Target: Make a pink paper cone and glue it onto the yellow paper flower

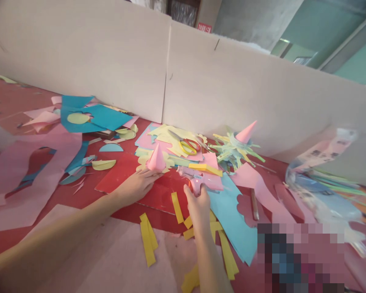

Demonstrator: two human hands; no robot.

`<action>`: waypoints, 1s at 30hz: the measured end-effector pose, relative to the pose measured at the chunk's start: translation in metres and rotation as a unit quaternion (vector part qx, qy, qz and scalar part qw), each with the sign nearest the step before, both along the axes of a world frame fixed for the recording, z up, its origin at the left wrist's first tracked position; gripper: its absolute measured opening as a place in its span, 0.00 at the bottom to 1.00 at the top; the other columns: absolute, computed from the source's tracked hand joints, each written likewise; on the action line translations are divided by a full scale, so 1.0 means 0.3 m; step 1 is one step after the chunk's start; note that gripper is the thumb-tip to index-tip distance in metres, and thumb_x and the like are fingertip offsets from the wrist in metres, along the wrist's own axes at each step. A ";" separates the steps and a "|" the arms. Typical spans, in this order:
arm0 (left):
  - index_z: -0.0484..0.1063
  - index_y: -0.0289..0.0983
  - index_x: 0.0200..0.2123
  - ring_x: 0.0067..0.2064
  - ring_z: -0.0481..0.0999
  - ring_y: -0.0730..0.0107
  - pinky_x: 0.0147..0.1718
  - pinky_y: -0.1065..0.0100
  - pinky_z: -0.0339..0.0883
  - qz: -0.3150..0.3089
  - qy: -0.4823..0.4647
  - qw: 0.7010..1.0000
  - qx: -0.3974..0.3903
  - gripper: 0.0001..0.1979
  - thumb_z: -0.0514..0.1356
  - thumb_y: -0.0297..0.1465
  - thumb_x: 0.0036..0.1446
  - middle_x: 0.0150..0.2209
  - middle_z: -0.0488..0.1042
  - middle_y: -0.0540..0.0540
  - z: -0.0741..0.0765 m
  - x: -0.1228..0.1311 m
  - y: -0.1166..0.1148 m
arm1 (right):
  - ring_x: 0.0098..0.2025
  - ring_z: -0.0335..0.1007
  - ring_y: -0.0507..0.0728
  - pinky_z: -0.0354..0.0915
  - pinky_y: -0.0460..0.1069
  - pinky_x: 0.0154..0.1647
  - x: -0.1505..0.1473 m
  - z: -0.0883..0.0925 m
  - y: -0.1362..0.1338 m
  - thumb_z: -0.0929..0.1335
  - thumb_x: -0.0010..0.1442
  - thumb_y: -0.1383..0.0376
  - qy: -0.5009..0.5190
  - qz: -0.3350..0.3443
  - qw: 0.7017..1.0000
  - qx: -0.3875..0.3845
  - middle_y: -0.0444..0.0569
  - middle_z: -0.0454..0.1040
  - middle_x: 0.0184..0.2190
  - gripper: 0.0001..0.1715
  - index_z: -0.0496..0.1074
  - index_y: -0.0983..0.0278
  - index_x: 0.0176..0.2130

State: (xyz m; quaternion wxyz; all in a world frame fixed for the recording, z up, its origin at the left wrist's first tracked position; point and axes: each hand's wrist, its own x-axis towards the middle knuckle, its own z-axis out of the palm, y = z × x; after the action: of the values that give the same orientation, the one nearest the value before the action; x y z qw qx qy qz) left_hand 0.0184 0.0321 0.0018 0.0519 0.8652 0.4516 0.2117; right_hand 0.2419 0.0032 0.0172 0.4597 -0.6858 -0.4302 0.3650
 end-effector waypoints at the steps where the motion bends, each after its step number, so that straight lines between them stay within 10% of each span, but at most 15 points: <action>1: 0.70 0.36 0.53 0.53 0.70 0.60 0.51 0.59 0.66 0.012 -0.030 0.999 -0.004 0.20 0.47 0.24 0.62 0.53 0.73 0.43 -0.001 -0.001 0.003 | 0.15 0.52 0.48 0.54 0.45 0.14 -0.001 0.001 0.001 0.71 0.46 0.52 0.002 0.000 1.000 -0.001 0.35 0.57 0.16 0.19 0.64 0.61 0.32; 14: 0.78 0.40 0.37 0.42 0.76 0.66 0.40 0.67 0.72 0.131 -0.323 0.935 -0.065 0.12 0.53 0.31 0.57 0.40 0.78 0.47 0.016 -0.009 0.010 | 0.15 0.53 0.48 0.54 0.44 0.15 -0.007 0.003 -0.001 0.72 0.46 0.53 0.002 -0.007 1.000 0.010 0.35 0.57 0.16 0.20 0.64 0.61 0.32; 30: 0.77 0.40 0.39 0.45 0.75 0.65 0.44 0.63 0.69 0.040 -0.058 0.997 0.030 0.23 0.46 0.16 0.53 0.46 0.76 0.46 0.019 -0.023 -0.001 | 0.15 0.52 0.49 0.53 0.45 0.15 -0.003 -0.003 0.000 0.71 0.45 0.50 0.005 -0.008 1.000 0.016 0.35 0.58 0.15 0.21 0.65 0.61 0.31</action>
State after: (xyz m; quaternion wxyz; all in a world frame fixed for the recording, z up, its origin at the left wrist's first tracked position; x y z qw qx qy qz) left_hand 0.0114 0.0319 0.0076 0.0433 0.8342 0.4751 0.2767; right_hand 0.2410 0.0033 0.0164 0.4754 -0.6804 -0.4279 0.3576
